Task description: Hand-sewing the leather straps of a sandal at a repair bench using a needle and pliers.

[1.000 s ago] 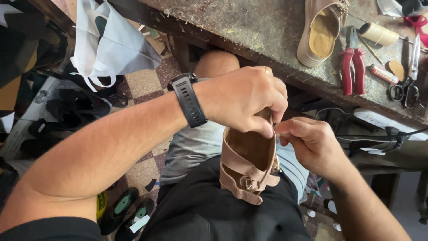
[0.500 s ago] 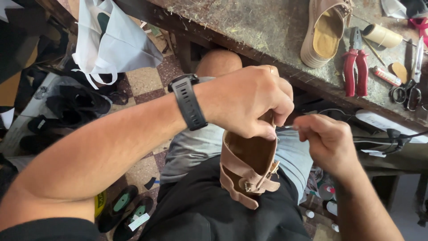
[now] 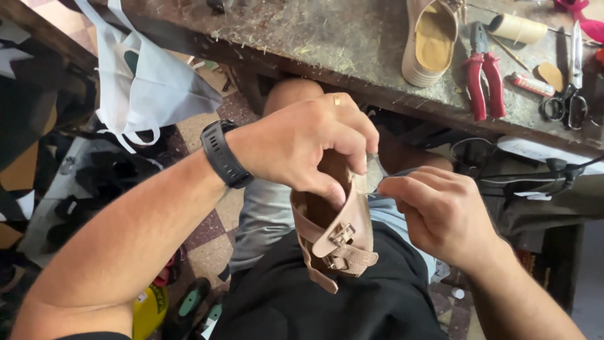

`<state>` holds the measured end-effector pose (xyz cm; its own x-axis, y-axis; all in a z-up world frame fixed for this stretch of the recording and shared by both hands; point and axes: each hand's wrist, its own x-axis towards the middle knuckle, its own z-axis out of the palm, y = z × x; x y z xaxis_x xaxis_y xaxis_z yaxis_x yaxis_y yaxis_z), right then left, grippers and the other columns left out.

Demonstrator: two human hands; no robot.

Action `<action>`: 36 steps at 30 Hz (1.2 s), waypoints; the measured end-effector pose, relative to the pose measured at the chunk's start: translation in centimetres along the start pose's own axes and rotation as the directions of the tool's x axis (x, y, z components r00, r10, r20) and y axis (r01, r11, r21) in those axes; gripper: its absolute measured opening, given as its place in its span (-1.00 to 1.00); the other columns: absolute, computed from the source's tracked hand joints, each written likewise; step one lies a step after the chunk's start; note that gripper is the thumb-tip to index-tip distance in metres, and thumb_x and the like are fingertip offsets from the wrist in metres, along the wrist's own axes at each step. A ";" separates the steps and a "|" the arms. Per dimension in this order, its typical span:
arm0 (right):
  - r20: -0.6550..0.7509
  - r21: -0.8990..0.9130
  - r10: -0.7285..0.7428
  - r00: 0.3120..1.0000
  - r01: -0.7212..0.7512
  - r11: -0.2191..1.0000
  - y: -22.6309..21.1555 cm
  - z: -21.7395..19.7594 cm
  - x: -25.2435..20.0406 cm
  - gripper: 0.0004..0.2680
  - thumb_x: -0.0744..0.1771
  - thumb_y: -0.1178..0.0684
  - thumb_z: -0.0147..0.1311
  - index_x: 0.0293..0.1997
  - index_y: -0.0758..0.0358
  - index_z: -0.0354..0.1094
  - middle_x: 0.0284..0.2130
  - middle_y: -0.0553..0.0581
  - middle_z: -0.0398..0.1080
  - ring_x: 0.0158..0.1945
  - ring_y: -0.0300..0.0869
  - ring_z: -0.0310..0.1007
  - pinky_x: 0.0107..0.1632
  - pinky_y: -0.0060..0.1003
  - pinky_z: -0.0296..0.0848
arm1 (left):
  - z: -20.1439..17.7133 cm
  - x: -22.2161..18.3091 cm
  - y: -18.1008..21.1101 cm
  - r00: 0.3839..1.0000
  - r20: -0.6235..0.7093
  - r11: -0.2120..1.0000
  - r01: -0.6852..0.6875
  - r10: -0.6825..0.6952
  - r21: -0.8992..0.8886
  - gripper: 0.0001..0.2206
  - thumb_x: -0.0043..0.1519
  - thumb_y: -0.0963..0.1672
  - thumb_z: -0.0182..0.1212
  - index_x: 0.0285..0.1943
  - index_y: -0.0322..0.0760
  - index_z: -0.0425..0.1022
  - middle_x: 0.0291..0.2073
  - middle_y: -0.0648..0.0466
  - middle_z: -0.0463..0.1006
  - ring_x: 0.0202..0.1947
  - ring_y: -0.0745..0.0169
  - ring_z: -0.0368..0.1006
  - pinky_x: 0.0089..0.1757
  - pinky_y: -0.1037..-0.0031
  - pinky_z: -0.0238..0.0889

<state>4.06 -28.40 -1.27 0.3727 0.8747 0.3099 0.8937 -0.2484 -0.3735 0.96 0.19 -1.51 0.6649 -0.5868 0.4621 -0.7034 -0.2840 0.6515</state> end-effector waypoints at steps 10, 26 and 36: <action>-0.014 -0.076 -0.057 0.998 0.055 0.996 0.5 0.1 0.0 -0.72 0.25 0.42 -0.10 -0.08 0.22 0.44 -0.54 0.05 0.36 -0.50 0.03 0.38 -0.38 -0.09 0.36 | -0.3 0.4 0.2 0.999 0.031 0.999 0.036 -0.036 0.008 -0.72 0.01 -0.02 0.64 -0.23 -0.03 0.62 0.01 0.12 0.59 0.07 0.09 0.46 0.11 0.18 0.22; 0.054 0.346 0.125 0.991 -0.136 0.928 2.6 1.8 -0.4 -0.63 0.20 0.46 -0.26 -0.20 0.15 0.50 -0.62 -0.08 0.29 -0.57 -0.25 0.27 -0.39 -0.33 0.33 | 1.3 3.2 0.5 0.997 -0.028 0.990 0.075 -0.072 0.120 -0.83 0.06 -0.05 0.55 -0.52 0.04 0.61 -0.42 0.35 0.62 -0.39 0.35 0.50 -0.14 0.32 0.30; 0.085 0.346 0.186 0.979 -0.204 0.916 2.8 2.6 -0.6 -0.68 0.19 0.44 -0.27 -0.32 0.15 0.45 -0.63 -0.10 0.29 -0.56 -0.29 0.21 -0.40 -0.37 0.26 | 2.4 3.0 -0.3 0.993 -0.059 0.984 0.108 -0.100 0.139 -0.77 0.04 -0.04 0.62 -0.55 0.01 0.59 -0.48 0.30 0.59 -0.48 0.31 0.48 -0.35 0.33 0.29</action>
<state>5.68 -28.49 -4.78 0.5096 0.8455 0.1599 0.6561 -0.2616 -0.7079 2.64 -3.28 -1.74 0.7458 -0.5093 0.4294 -0.6558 -0.4478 0.6077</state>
